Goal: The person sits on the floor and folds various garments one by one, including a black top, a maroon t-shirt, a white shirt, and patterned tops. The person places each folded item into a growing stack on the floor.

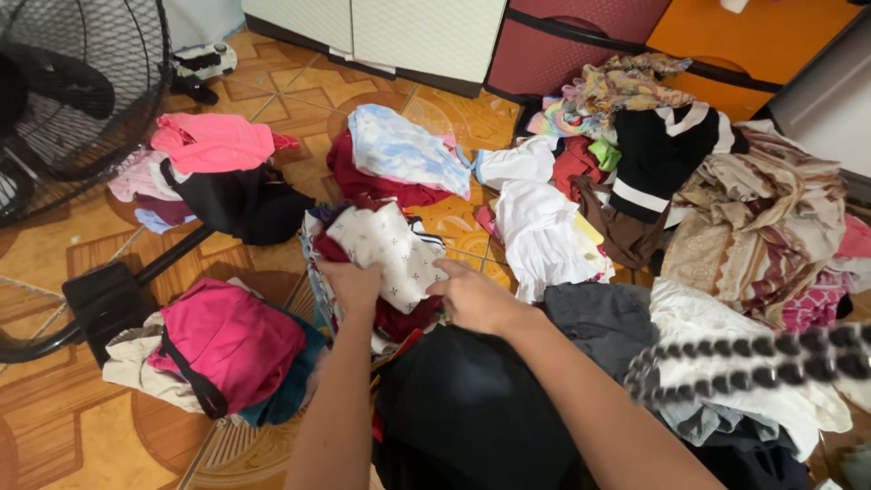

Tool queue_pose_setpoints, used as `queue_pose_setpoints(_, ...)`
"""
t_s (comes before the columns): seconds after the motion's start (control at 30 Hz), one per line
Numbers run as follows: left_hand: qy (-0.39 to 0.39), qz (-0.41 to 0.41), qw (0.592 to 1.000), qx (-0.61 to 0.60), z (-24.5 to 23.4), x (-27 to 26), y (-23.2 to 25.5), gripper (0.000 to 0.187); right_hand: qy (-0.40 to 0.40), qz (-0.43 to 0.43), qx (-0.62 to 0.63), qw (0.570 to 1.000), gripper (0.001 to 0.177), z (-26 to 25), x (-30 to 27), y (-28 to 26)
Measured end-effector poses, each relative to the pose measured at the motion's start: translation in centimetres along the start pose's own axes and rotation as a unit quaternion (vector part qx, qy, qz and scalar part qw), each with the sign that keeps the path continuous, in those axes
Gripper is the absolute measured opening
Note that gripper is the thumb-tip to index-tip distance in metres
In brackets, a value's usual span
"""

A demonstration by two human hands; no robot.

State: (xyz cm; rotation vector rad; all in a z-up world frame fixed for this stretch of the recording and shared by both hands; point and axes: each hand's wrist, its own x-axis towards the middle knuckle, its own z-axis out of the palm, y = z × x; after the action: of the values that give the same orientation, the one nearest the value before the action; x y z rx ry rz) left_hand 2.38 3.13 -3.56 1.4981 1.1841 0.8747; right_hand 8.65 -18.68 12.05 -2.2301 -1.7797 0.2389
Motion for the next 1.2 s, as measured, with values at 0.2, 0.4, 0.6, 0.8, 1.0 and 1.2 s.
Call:
queue_pose_setpoints(0.2,0.006,0.19,0.981,0.025,-1.1,-0.6,1.0,0.114,0.017,-0.04,-0.009,0.999,0.03,-2.9,-2.3,-0.6)
queue_pose_setpoints(0.4,-0.139,0.096,0.977,-0.129,-11.9,0.3,8.8,0.107,0.038,-0.026,-0.026,0.999,0.037,-5.4,-4.5,-2.6)
queue_pose_setpoints(0.6,-0.202,0.008,0.956,-0.212,-38.2,-0.7,10.3,0.056,0.051,-0.05,-0.042,0.997,0.037,-6.0,-4.9,-5.7)
queue_pose_setpoints(0.8,-0.002,-0.1,0.994,0.04,-50.9,-4.7,7.6,0.062,0.047,-0.05,-0.051,0.996,0.035,-6.8,-4.7,-7.4)
queue_pose_setpoints(1.0,0.025,-0.105,0.957,0.268,-47.7,-7.3,7.8,0.068,0.052,-0.034,-0.067,0.996,0.035,-7.0,-5.6,-8.0)
queue_pose_setpoints(1.2,0.015,0.001,0.915,0.403,-40.4,-10.8,11.1,0.074,0.043,-0.004,-0.075,0.996,0.033,-8.2,-8.0,-8.2)
